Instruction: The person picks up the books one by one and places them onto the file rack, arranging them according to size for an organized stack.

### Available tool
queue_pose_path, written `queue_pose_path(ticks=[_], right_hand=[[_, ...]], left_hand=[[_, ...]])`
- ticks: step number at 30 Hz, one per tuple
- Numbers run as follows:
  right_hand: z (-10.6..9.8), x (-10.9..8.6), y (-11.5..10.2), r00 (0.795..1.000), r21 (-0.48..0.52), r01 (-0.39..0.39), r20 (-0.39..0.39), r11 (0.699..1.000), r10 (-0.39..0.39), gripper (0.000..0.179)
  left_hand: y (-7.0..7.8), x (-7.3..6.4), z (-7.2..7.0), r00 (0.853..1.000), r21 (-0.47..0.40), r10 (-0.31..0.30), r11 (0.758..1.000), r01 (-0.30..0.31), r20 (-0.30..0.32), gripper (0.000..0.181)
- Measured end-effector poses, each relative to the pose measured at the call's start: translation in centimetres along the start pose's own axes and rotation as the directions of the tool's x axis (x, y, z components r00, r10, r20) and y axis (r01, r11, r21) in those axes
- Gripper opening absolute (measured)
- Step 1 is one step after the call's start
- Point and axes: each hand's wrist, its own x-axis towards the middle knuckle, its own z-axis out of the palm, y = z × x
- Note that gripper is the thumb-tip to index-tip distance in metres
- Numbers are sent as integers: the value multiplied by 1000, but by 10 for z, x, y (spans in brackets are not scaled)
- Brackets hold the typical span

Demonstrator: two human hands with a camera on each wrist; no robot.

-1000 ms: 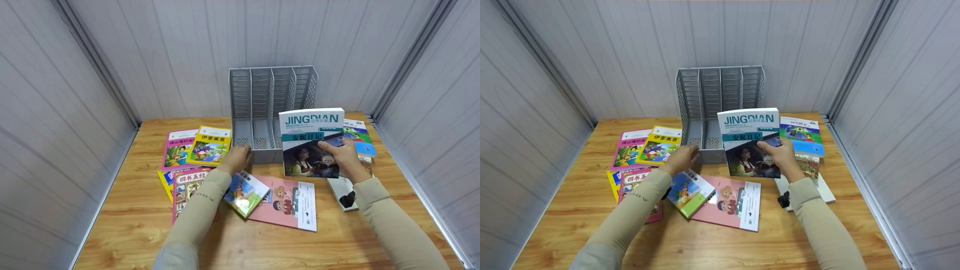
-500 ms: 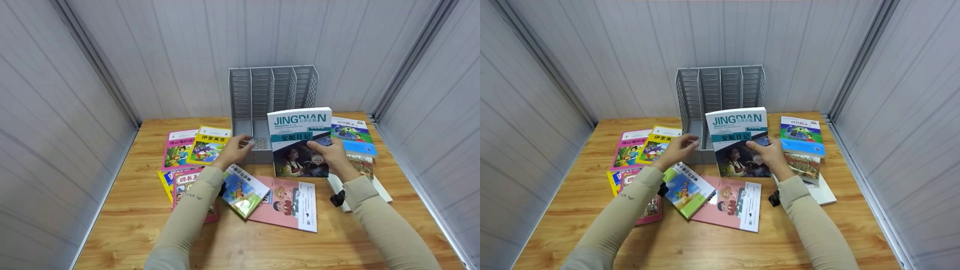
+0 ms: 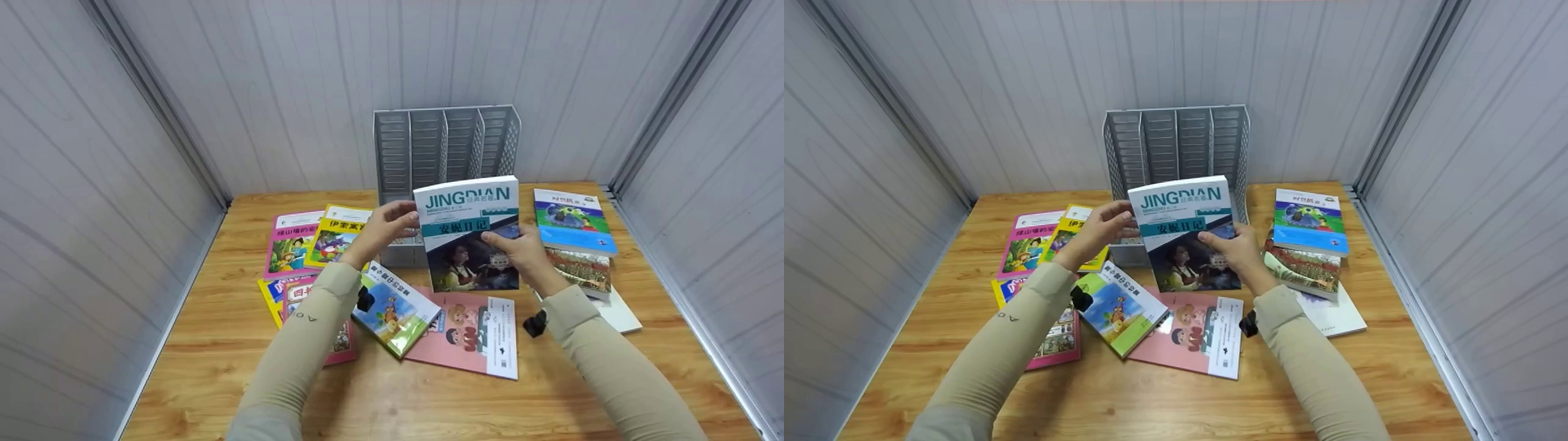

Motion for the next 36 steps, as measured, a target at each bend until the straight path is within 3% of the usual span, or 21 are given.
queue_pose_path(ticks=[13,19,28,32,36], right_hand=[[24,-1,13,997,18,32,66,999,-33,12],[31,-2,15,994,8,40,96,999,-41,23],[35,-1,16,994,-4,-18,104,1000,18,29],[35,0,14,990,-2,-13,143,1000,13,27],[30,1,9,972,-57,17,236,998,-3,36]], left_hand=[[13,1,3,1000,15,14,1000,-14,19,37],[19,-1,2,999,50,14,999,-17,49,32],[29,-1,0,995,134,31,990,-43,90,21],[35,-2,-1,994,159,60,984,-75,93,21],[46,-5,-2,993,194,86,976,-100,80,20]])
